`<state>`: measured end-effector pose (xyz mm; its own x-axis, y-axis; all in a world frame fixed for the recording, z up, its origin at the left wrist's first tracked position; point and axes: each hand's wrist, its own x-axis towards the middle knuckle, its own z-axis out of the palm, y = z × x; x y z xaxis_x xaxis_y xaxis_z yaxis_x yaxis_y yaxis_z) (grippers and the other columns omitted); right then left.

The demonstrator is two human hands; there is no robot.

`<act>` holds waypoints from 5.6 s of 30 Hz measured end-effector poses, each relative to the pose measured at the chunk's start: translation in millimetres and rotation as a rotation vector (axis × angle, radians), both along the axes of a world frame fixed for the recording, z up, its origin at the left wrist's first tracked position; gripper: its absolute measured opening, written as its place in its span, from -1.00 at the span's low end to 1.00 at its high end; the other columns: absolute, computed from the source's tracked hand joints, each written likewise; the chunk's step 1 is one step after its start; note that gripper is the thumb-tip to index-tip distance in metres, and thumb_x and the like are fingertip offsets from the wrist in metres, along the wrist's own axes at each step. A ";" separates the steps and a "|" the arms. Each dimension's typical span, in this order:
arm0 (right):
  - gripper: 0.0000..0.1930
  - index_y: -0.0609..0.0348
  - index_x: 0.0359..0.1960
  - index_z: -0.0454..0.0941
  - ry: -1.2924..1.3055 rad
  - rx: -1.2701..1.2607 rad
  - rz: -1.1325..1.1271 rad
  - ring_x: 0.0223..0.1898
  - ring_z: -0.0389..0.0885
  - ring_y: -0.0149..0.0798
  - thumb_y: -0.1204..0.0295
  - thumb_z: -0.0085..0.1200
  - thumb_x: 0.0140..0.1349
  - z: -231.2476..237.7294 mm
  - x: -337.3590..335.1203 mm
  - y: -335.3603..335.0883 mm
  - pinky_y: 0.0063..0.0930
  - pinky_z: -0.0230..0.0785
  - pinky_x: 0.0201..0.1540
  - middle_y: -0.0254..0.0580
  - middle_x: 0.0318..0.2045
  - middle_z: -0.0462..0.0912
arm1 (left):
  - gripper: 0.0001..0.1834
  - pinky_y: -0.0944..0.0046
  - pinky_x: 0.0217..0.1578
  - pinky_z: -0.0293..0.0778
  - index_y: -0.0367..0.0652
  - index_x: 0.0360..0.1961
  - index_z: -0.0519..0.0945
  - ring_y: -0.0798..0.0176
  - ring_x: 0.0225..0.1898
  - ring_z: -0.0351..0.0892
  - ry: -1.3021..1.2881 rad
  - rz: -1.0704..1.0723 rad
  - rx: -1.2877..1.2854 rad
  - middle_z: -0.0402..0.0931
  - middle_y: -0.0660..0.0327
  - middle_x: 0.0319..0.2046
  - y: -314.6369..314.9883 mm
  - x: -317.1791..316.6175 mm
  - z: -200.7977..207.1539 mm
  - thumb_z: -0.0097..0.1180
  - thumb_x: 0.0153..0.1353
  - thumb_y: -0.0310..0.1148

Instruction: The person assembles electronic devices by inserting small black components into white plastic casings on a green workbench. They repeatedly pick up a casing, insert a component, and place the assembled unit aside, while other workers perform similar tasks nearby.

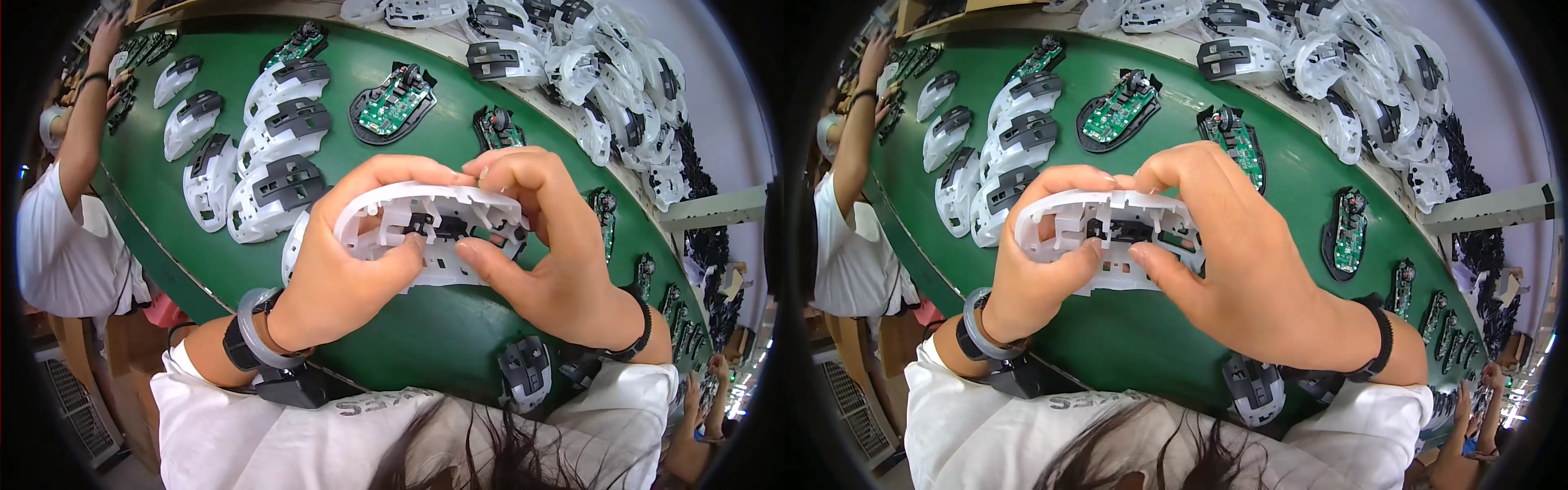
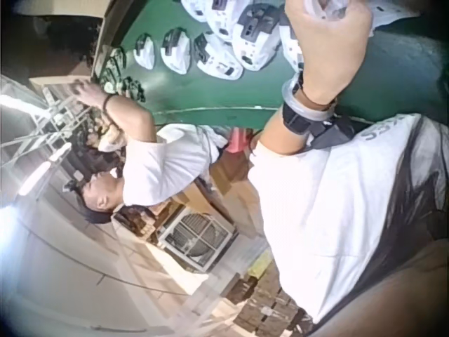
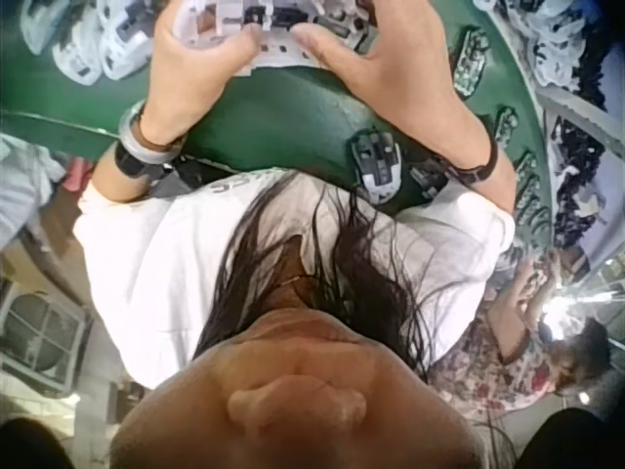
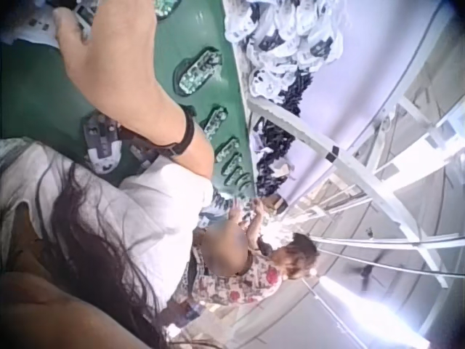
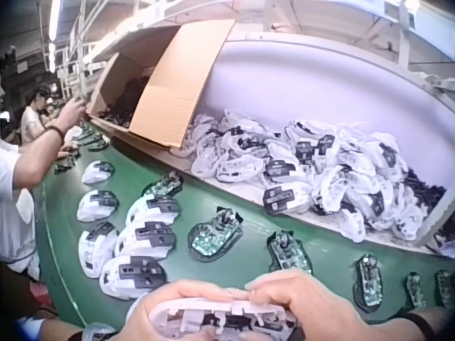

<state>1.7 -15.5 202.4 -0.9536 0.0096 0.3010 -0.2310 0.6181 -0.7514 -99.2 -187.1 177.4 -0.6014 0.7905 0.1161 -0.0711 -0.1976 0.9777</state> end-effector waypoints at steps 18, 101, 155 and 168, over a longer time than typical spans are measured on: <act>-0.76 0.06 -0.16 0.47 0.578 0.724 0.101 0.08 0.44 -0.26 0.31 -0.03 0.16 -14.3 41.4 9.8 0.13 0.13 0.17 -0.25 -0.21 0.54 | -0.55 0.27 -0.11 0.51 -0.27 -0.05 0.38 0.20 -0.11 0.56 -0.135 -0.116 -0.233 0.51 0.01 -0.05 16.6 14.1 2.8 0.20 0.00 -0.47; -0.40 0.19 0.19 0.16 -0.371 -0.464 0.117 -0.11 0.56 -0.23 0.47 0.12 0.11 8.1 8.6 9.6 -0.39 0.38 -0.04 -0.03 -0.07 0.51 | -0.29 0.33 -0.04 0.42 -0.17 0.14 0.26 0.33 -0.04 0.46 -0.099 -0.036 -0.067 0.39 0.13 -0.05 5.3 11.0 14.6 0.31 -0.06 -0.49; -0.81 0.12 -0.30 0.54 0.178 1.317 -0.506 -0.16 0.48 -0.20 0.45 0.06 -0.01 -57.5 -203.8 126.2 -0.32 0.24 -0.17 -0.27 -0.40 0.60 | -0.29 -0.42 0.15 -0.02 0.03 0.19 0.33 -0.21 0.32 -0.01 1.269 -0.014 -0.882 0.11 0.03 0.26 -35.9 0.1 23.9 0.29 -0.06 -0.25; -0.57 0.20 -0.02 0.40 0.063 0.054 -0.453 -0.26 0.62 -0.13 0.40 0.23 0.07 -52.5 -140.0 133.8 -0.35 0.46 -0.25 -0.06 -0.22 0.64 | -0.36 -0.44 0.15 -0.01 -0.01 0.13 0.39 -0.16 0.32 0.02 1.265 -0.043 -0.816 0.15 0.02 0.24 -32.9 -2.3 8.9 0.29 -0.03 -0.21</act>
<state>-138.3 118.3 149.9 -0.8368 0.4038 0.3698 0.0275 0.7055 -0.7082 -101.5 -220.0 186.3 -0.4188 0.9062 0.0583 0.8882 0.3954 0.2338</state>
